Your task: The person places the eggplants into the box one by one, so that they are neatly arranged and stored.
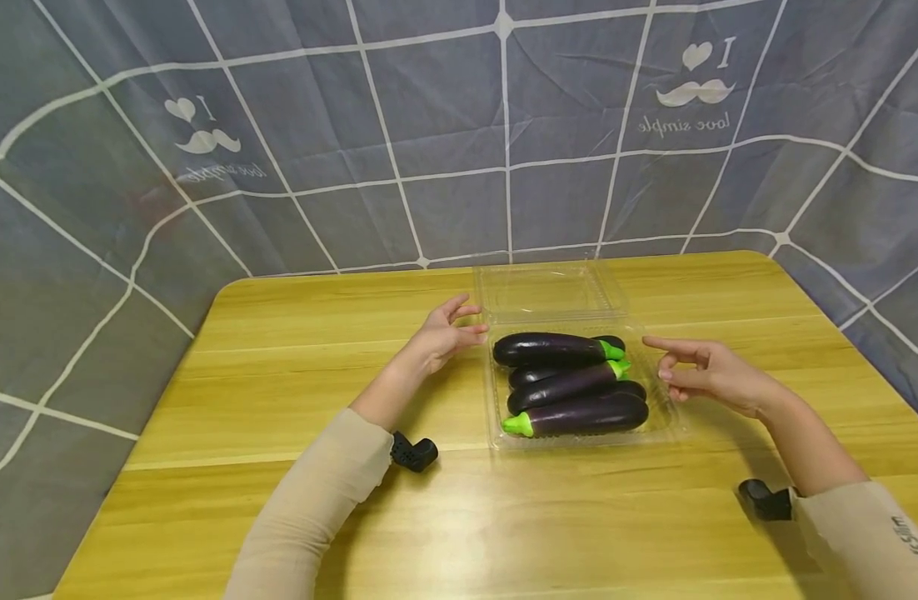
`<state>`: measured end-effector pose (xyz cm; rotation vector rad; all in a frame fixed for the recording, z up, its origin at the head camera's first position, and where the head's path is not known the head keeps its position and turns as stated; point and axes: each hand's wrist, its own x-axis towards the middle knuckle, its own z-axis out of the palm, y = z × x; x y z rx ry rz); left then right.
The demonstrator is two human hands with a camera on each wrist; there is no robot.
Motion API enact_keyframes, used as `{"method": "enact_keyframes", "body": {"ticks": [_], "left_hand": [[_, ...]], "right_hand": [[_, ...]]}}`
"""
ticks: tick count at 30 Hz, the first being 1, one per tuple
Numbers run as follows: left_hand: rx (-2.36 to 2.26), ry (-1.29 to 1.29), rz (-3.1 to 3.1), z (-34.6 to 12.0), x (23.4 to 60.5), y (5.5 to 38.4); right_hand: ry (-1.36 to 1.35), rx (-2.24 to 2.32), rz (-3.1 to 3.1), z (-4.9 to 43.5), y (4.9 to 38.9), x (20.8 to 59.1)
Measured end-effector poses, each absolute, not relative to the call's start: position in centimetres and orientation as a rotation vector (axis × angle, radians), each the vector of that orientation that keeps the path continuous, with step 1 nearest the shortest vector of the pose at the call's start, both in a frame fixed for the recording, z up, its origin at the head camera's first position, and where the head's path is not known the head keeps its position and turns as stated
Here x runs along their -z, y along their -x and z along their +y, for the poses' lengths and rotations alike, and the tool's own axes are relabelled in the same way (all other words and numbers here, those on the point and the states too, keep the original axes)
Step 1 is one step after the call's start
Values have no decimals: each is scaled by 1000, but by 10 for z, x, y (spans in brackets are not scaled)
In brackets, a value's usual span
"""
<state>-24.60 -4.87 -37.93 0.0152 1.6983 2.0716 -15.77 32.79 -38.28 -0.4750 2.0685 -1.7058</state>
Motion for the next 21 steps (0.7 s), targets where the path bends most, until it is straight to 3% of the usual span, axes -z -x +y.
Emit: {"method": "enact_keyframes", "body": {"ticks": [21], "left_hand": [[-2017,-93,1941,-43,373,242]], "right_hand": [[436,1703,2087,325,157,380]]}}
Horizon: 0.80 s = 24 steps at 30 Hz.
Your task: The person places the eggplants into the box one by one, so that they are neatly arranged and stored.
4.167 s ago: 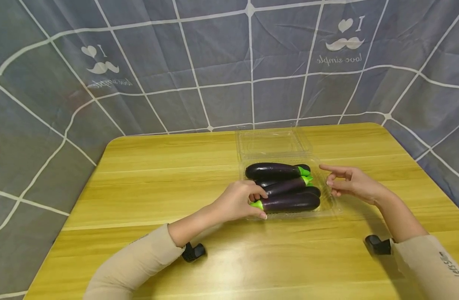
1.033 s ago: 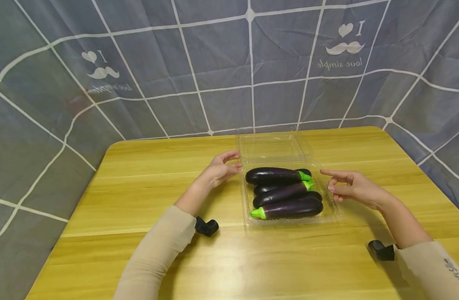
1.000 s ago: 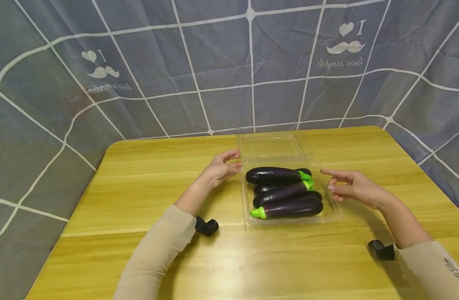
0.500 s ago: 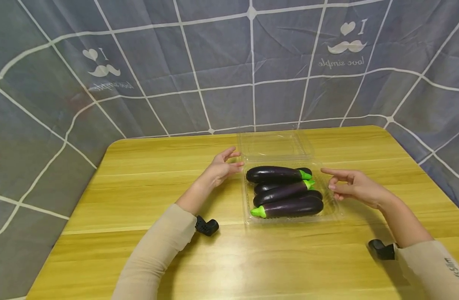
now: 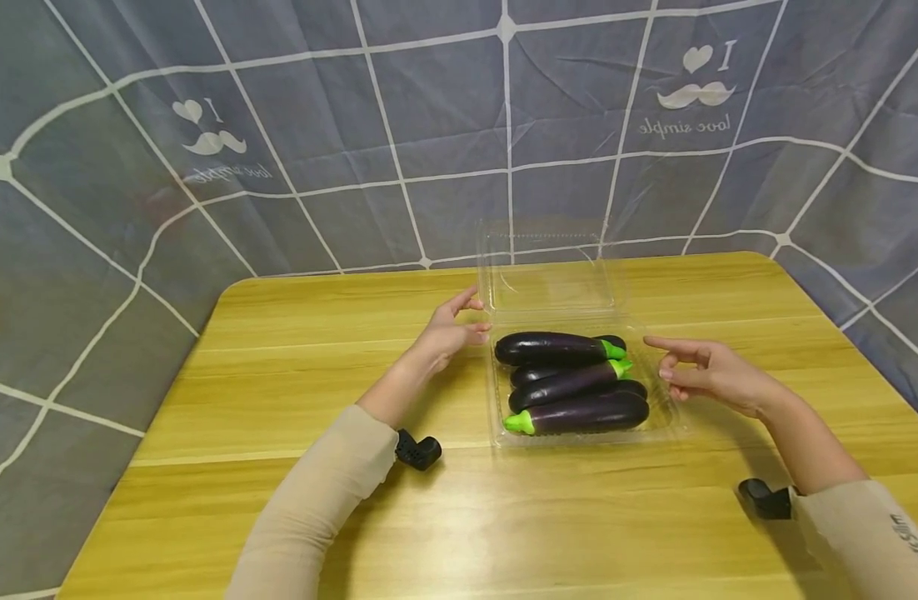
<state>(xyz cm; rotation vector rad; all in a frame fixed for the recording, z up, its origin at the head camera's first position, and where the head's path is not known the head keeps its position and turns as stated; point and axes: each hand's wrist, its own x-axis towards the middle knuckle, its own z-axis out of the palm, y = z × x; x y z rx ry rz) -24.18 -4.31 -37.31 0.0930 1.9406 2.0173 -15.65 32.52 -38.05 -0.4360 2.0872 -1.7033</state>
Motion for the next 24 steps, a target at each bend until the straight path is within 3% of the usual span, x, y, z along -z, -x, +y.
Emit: {"method": "enact_keyframes", "body": {"ticks": [24], "left_hand": [[-2040,-215,1983,-42,375,240]], "right_hand": [[389,1713,2089,324,155,380]]}}
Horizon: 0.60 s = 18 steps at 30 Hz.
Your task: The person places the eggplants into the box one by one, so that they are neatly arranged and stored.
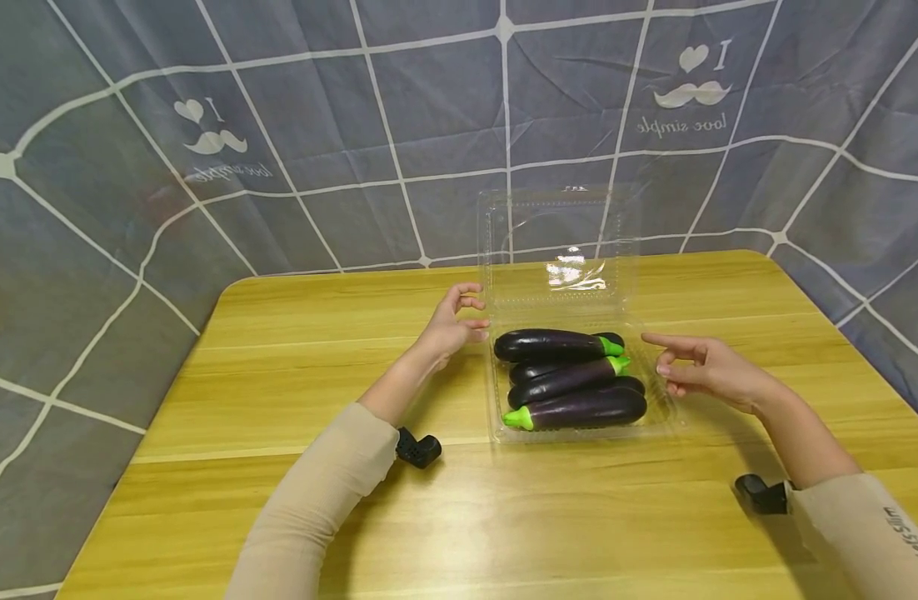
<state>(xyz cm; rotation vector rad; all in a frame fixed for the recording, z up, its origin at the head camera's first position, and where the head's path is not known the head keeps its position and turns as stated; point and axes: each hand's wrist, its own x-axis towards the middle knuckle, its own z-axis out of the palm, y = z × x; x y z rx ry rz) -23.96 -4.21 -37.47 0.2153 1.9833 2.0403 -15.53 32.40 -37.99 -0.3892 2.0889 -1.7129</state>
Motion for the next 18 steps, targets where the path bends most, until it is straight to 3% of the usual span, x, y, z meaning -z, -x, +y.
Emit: {"method": "enact_keyframes", "body": {"ticks": [18], "left_hand": [[-2064,-272,2015,-42,378,236]], "right_hand": [[426,1713,2075,324,154,379]]}}
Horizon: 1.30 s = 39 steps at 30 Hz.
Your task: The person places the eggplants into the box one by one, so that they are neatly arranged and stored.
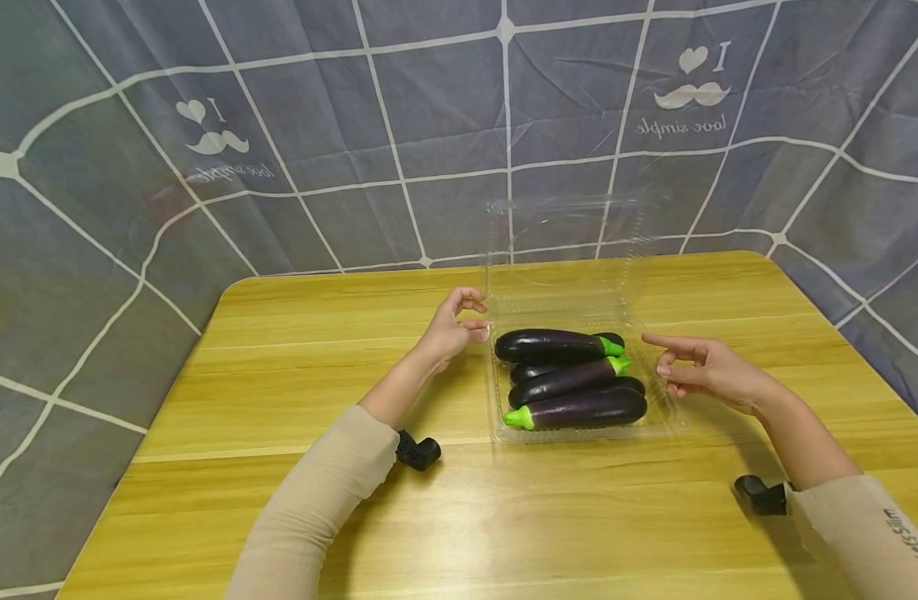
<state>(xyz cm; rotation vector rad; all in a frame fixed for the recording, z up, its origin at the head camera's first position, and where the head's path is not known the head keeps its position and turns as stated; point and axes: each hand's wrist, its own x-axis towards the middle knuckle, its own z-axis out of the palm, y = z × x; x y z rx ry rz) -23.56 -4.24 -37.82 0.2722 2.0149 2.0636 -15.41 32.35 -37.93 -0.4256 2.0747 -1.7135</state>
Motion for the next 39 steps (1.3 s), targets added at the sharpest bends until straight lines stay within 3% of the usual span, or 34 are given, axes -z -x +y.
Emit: {"method": "enact_keyframes", "body": {"ticks": [39], "left_hand": [[-1978,-398,2124,-50,390,228]], "right_hand": [[402,1786,2055,320,148,382]]}}
